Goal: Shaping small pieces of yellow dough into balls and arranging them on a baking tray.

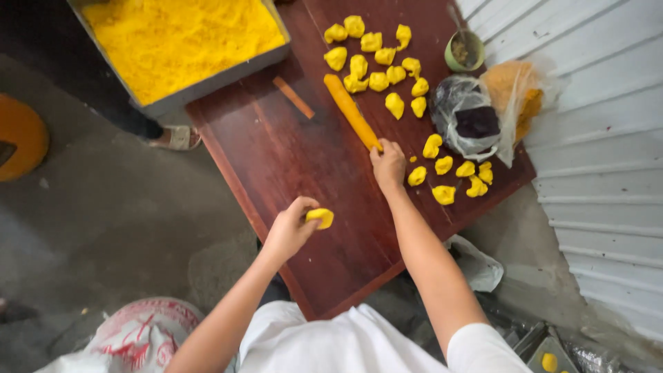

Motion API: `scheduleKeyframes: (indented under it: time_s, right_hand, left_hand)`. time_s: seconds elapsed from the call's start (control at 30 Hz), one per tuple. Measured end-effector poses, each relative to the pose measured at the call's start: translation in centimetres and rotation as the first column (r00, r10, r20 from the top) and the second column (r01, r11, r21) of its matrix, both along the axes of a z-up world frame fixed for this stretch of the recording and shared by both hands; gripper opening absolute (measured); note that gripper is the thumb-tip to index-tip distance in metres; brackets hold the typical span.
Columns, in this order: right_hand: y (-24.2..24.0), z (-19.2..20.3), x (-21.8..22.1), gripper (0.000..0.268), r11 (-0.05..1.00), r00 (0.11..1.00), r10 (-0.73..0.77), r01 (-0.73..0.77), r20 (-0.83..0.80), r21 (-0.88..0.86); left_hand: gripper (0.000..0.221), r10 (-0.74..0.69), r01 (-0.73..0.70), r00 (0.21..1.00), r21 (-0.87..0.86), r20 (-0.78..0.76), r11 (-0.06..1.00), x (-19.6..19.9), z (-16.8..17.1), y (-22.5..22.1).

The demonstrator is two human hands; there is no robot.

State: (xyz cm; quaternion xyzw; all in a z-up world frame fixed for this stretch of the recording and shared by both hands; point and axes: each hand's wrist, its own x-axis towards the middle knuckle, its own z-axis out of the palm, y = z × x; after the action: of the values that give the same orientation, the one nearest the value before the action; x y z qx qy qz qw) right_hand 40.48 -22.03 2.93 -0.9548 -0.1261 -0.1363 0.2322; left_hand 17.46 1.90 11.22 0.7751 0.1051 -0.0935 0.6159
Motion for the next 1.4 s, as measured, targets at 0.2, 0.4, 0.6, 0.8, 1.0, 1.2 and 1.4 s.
scheduleKeyframes:
  time_s: [0.2,0.4,0.6,0.8,1.0,1.2,1.4]
  right_hand:
    - [-3.0,1.2,-1.4,0.020,0.674,0.851,0.144,0.289,-0.505,0.679]
    - [1.5,14.0,-15.3,0.024,0.304,0.781,0.335,0.441,-0.528,0.845]
    - [0.1,13.5,-20.5,0.021,0.906,0.971,0.236,-0.210,-0.027,0.368]
    - [-3.7,15.7,-24.0,0.043,0.832,0.843,0.237,0.080,-0.482,0.549]
    - [-5.7,17.4,-28.6,0.055,0.782,0.854,0.515,-0.430,-0.079,0.452]
    - [-7.7,16.0,-29.5,0.051,0.753,0.827,0.562,-0.501,-0.022,0.428]
    - [-6.3,15.1,-29.8,0.028,0.557,0.740,0.643,-0.277,-0.195,0.783]
  left_hand:
    - [0.043,0.206,-0.221,0.973,-0.684,-0.105,0.695,-0.3,-3.7,0.1]
    - [0.034,0.327,-0.331,0.940,-0.511,-0.101,0.794,1.9,-3.3,-3.3]
    - [0.036,0.111,-0.136,0.990,-0.766,-0.085,0.629,0.9,0.2,-7.2]
    - [0.034,0.143,-0.045,0.985,-0.652,0.099,0.757,-2.9,0.0,-11.7]
    - [0.037,0.322,-0.327,0.933,-0.754,-0.161,0.569,-7.8,0.7,-14.2]
    - [0.062,0.053,0.122,0.948,-0.510,0.314,0.851,-12.7,3.5,-12.0]
    - [0.058,-0.156,0.009,0.740,0.223,0.654,0.975,-12.9,5.8,-9.1]
